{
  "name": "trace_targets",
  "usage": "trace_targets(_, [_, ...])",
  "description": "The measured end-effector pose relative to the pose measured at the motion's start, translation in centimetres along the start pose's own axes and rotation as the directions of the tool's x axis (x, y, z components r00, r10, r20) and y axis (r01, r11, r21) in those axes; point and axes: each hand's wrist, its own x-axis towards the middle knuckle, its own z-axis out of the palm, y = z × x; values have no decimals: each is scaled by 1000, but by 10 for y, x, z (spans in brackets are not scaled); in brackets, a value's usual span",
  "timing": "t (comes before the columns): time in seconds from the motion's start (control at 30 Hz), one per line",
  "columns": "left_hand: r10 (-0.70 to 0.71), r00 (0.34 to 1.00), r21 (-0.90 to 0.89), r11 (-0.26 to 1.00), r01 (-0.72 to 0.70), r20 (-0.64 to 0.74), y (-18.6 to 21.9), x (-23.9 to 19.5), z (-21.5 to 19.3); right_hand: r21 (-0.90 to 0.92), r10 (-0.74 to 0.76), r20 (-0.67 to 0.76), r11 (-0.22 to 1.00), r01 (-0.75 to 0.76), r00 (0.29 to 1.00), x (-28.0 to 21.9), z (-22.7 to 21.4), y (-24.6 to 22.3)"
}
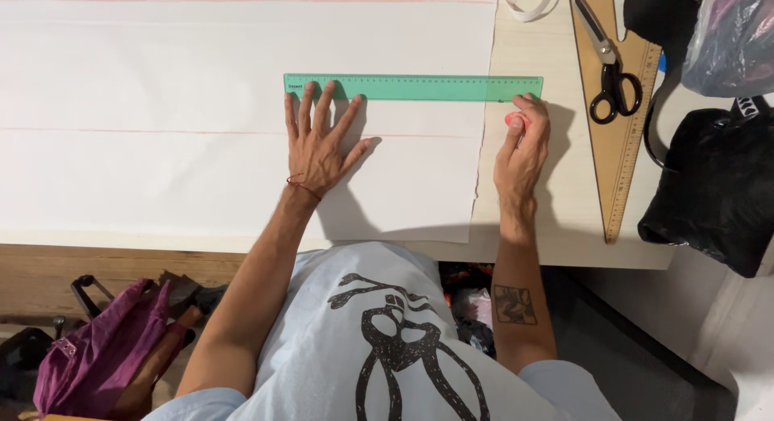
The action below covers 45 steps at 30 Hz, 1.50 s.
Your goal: Marking lines on a large sheet of material with a ruler and chalk, then cutting it with scissors
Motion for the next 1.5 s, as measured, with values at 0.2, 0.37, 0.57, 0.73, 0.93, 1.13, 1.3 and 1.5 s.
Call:
trace_targets(0.2, [8,1000,25,1000,-9,18,5,-14,-3,-9,47,-42,999,-47,998,-1,-9,-20])
trace_targets(0.37, [16,1000,7,1000,-16,-4,6,-18,-4,-7,53,-78,999,-54,996,0,-14,-33])
trace_targets(0.57, [18,1000,16,1000,-18,-6,8,-18,-5,-4,45,-86,999,-45,995,0,-13,-29])
trace_targets(0.73, [13,1000,11,1000,-13,11,7,-18,-5,0,32,-84,999,-33,996,-2,-10,-25])
trace_targets(0.93, [12,1000,10,1000,-12,9,7,-18,-4,5,36,-79,999,-36,996,-4,-10,-24])
trace_targets(1.13, [7,1000,13,1000,-7,16,6,-18,-3,2,56,-69,998,-56,996,-4,-9,-24])
trace_targets(1.3, [15,1000,23,1000,-15,14,7,-18,-3,3,69,-67,998,-69,995,-4,-10,-24])
trace_targets(1.5, [13,1000,25,1000,-13,-1,9,-18,-6,33,101,-80,995,-98,992,-2,-12,-28])
